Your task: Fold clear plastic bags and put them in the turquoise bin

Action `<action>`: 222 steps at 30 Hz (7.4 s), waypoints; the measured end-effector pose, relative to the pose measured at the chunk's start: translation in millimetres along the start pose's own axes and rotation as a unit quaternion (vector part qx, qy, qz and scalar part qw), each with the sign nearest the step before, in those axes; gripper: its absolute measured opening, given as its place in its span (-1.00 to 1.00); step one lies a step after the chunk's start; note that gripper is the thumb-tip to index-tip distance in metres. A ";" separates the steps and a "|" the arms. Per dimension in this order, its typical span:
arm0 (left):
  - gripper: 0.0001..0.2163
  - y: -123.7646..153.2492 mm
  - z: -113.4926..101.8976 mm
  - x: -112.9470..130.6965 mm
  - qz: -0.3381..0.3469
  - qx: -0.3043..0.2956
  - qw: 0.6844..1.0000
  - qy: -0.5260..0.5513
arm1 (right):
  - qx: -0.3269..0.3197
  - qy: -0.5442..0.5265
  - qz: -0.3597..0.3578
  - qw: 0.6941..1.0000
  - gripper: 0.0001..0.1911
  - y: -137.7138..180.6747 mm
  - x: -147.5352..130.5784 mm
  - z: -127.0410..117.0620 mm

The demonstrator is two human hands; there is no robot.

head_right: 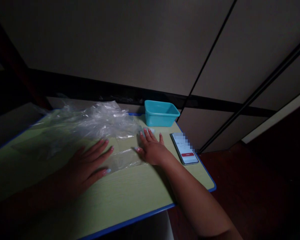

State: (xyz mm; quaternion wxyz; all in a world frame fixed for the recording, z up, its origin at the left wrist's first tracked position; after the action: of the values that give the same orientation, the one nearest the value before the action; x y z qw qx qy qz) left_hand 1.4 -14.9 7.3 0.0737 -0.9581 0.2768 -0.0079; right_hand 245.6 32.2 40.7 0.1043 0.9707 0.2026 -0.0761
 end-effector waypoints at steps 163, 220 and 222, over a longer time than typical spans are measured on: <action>-0.89 -8.6 -18.9 -14.4 0.088 0.051 0.978 0.180 | 0.139 -0.100 0.014 0.985 -0.87 -25.4 39.2 10.0; -0.70 -12.9 -12.5 -40.8 -0.067 0.065 0.982 0.162 | 0.124 -0.099 -0.023 0.987 -0.85 -23.0 26.8 8.9; -0.73 -14.3 -10.1 -41.9 -0.058 0.073 0.984 0.154 | 0.121 -0.100 -0.027 0.987 -0.87 -23.6 27.8 9.3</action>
State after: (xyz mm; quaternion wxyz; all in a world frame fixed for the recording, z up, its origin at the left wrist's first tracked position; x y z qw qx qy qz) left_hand -27.1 17.9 20.4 0.0991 -0.9519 0.2274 -0.1802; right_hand 260.2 61.6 22.4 0.0037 0.9578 0.2064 -0.1999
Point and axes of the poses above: each hand's wrist, its own y-axis away from the middle knuckle, its own z-axis out of the palm, x = y × z, the point moved 1 cm from there along -y, towards the middle knuckle, and after that the axes turned 6 degrees about -y, right-handed, at the moved point
